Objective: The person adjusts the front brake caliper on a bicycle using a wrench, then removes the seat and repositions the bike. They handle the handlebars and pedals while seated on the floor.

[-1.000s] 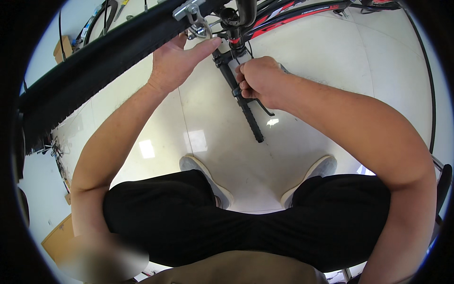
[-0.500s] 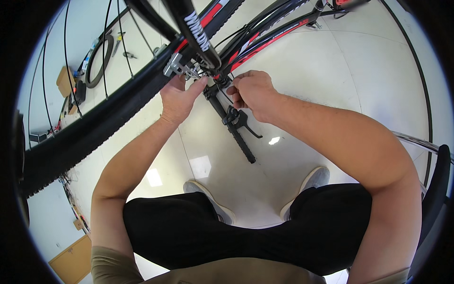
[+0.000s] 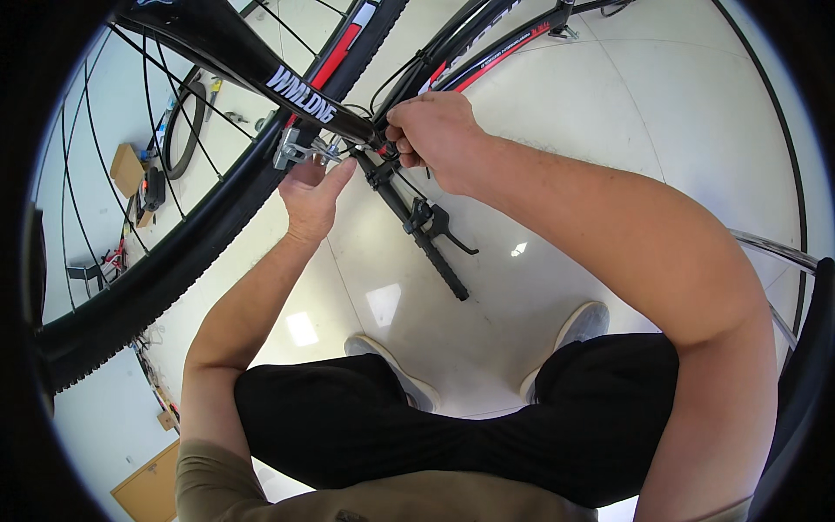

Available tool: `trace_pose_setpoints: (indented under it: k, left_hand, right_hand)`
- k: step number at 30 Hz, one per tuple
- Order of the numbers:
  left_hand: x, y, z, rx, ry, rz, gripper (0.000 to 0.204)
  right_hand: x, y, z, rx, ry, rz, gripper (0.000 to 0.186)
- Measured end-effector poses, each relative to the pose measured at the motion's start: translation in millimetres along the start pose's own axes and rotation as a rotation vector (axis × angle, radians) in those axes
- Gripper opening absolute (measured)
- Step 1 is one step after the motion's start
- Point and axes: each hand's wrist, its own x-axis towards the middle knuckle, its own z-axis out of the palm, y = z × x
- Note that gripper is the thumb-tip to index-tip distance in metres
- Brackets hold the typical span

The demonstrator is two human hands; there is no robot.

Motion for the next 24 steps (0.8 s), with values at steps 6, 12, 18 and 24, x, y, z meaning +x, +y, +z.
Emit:
trace_pose_setpoints:
  k: [6,12,18,24]
  left_hand:
    - [-0.6,2.5,-9.5,0.124,-0.062,-0.075,0.073]
    - [11.9,3.9,-19.7,0.468,-0.186,-0.052,0.066]
    - [3.4,2.4,-8.9,0.022,-0.063,-0.122,0.073]
    - [11.4,-4.8,-16.1,0.157,-0.163,0.090,0.072]
  right_hand:
    - [5.1,-10.2,10.1,-0.187,0.015,-0.088,0.012]
    - [31.8,-9.6,12.5,-0.530,0.036,-0.330,0.021]
    - [33.1,-12.2,22.4,-0.491,-0.034,-0.210,0.015]
    - [43.0,-17.5,21.9,-0.563,-0.126,-0.193,0.018]
